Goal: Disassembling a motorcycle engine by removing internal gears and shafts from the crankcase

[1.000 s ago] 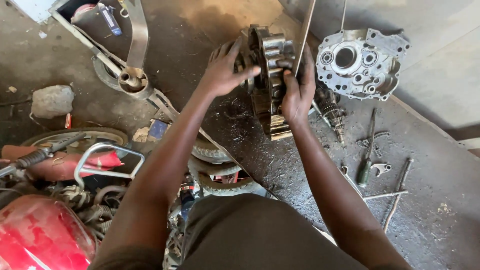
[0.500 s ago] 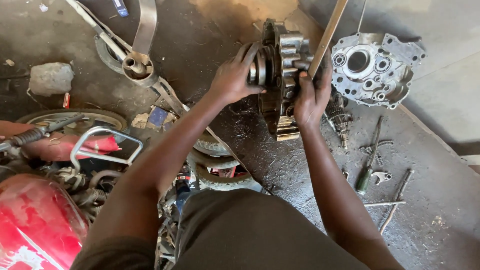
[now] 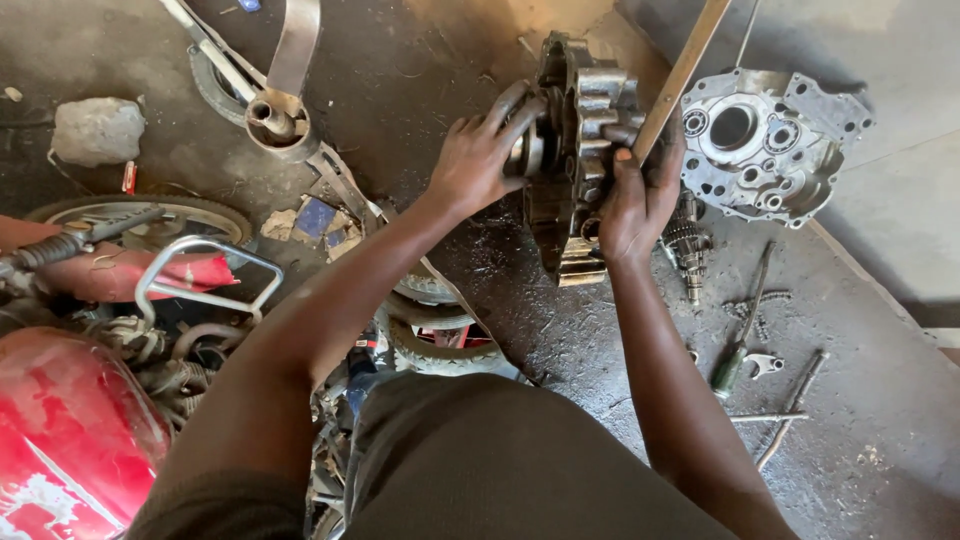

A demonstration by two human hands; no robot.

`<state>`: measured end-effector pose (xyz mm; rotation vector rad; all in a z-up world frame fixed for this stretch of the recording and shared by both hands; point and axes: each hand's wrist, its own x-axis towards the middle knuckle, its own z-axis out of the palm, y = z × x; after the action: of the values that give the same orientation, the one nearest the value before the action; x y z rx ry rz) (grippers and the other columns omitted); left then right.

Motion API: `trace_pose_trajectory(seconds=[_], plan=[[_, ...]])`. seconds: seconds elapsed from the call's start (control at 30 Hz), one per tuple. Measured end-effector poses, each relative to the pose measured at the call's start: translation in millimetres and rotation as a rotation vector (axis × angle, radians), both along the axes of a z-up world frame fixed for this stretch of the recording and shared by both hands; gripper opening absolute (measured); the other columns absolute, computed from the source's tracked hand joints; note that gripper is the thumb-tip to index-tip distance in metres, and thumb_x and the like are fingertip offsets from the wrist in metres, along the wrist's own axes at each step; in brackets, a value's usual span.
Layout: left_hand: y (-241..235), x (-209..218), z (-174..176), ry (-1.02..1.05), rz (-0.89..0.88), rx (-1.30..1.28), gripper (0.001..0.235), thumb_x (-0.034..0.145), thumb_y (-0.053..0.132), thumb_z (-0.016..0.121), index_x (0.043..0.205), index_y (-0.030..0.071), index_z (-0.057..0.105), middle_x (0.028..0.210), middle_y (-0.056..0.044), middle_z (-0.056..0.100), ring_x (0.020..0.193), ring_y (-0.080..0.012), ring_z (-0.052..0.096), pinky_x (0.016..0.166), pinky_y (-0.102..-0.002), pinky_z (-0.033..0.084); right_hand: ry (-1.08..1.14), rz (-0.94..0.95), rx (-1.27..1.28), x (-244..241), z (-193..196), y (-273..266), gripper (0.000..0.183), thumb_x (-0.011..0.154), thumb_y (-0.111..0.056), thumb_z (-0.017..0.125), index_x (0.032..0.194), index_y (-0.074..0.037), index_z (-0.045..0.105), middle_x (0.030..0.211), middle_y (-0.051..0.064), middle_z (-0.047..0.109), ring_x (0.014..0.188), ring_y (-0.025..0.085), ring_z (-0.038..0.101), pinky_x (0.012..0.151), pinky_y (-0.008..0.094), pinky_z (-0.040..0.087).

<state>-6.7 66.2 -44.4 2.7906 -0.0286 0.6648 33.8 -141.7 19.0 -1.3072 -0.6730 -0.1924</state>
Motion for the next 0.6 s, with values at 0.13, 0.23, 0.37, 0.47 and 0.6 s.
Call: trace_pose_trajectory(seconds=[0.13, 0.23, 0.37, 0.47, 0.6], plan=[[1, 3, -17, -0.039, 0.028, 0.148, 0.121, 0.079, 0.063, 0.095, 0.168, 0.025, 0.022, 0.172, -0.007, 0.007, 0.116, -0.0246, 0.068, 0.097, -0.042, 0.057, 0.108, 0.057, 0.074, -1, 1, 1, 0.062, 0.104, 0.002, 0.058, 0.160, -0.009, 0.033, 0.132, 0.015, 0.061, 0.115, 0.027, 0.070, 0.084, 0.034, 0.063], [0, -3, 5, 0.010, 0.008, 0.108, 0.128, 0.081, 0.066, 0.094, 0.168, 0.023, 0.010, 0.169, -0.012, 0.014, 0.120, -0.0290, 0.066, 0.098, -0.044, 0.055, 0.031, 0.055, 0.047, 0, -2, -2, 0.062, 0.106, -0.001, 0.059, 0.161, -0.008, 0.031, 0.155, 0.016, 0.048, 0.120, 0.028, 0.065, 0.099, 0.039, 0.059], [9, 4, 59, 0.440, -0.020, -0.468, 0.145, 0.073, 0.066, 0.091, 0.161, 0.023, -0.016, 0.173, -0.022, 0.002, 0.129, -0.0392, 0.051, 0.108, -0.053, 0.049, -0.048, -0.010, 0.009, 4, -1, 0, 0.060, 0.105, 0.002, 0.060, 0.158, -0.005, 0.035, 0.160, 0.015, 0.042, 0.134, 0.031, 0.053, 0.115, 0.042, 0.049], [13, 11, 68, 0.569, -0.065, -0.572, 0.122, 0.074, 0.063, 0.083, 0.158, 0.013, 0.010, 0.155, -0.019, 0.038, 0.137, -0.0415, 0.046, 0.110, -0.050, 0.046, -0.069, -0.004, -0.003, 2, -2, -3, 0.060, 0.104, 0.005, 0.057, 0.158, -0.005, 0.035, 0.160, 0.016, 0.042, 0.132, 0.033, 0.055, 0.112, 0.045, 0.055], [7, 8, 60, 0.503, -0.014, -0.512, 0.140, 0.070, 0.055, 0.097, 0.161, 0.008, 0.002, 0.167, -0.022, 0.024, 0.136, -0.0486, 0.050, 0.105, -0.065, 0.046, -0.117, -0.040, -0.079, -2, 2, -3, 0.058, 0.104, 0.005, 0.052, 0.158, -0.008, 0.035, 0.160, 0.016, 0.039, 0.134, 0.033, 0.055, 0.113, 0.048, 0.057]])
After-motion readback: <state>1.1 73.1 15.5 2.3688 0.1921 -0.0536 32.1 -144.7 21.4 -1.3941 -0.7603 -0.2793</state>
